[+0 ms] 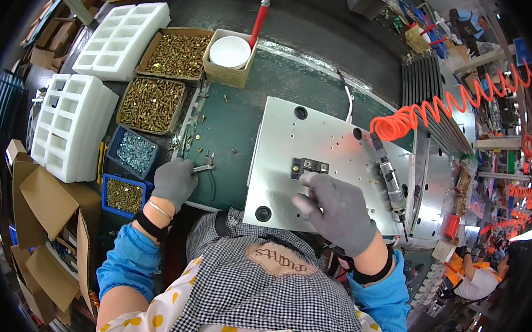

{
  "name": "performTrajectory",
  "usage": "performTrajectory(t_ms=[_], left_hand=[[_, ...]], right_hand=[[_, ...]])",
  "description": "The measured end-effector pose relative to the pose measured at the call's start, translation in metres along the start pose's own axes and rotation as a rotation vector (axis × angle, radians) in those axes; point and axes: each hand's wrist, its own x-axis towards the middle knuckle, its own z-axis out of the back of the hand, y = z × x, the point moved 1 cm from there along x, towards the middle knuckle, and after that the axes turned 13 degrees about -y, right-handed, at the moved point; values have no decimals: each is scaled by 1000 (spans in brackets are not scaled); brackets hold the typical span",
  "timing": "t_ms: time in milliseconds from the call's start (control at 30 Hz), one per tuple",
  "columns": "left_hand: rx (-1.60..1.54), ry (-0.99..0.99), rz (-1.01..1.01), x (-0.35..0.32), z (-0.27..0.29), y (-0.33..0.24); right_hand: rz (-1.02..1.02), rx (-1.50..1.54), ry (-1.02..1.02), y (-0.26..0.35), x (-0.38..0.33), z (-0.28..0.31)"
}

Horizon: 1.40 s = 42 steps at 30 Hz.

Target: Assembling electrical components onto a metal base plate using an air screwdriver and hand tools.

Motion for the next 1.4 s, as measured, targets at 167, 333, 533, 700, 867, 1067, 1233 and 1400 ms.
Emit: performTrajectory(t_ms=[167, 333, 533, 700, 867, 1067, 1233, 1400], left_hand=[[-279, -100, -52, 3, 43, -3], [-958, -175, 154, 9, 103, -56], [-1245, -3, 160, 10, 126, -120], [-1516, 346, 25, 16, 119, -139], [-1509, 334, -81, 32, 88, -140], [-1369, 5, 204, 53, 49, -108], [-1424, 154, 250, 65, 6, -112], [-1457, 285, 192, 79, -3, -112]], right_hand=[[53, 79, 28, 0, -4, 2], [14, 224, -160, 24, 18, 3], [80, 28, -301, 40, 35, -18], [-195, 240, -95, 21, 18, -21], [-430, 378, 5, -11, 15, 11], [49, -620, 193, -2, 27, 81], [115, -791, 570, 27, 55, 62], [255, -999, 789, 40, 72, 30]])
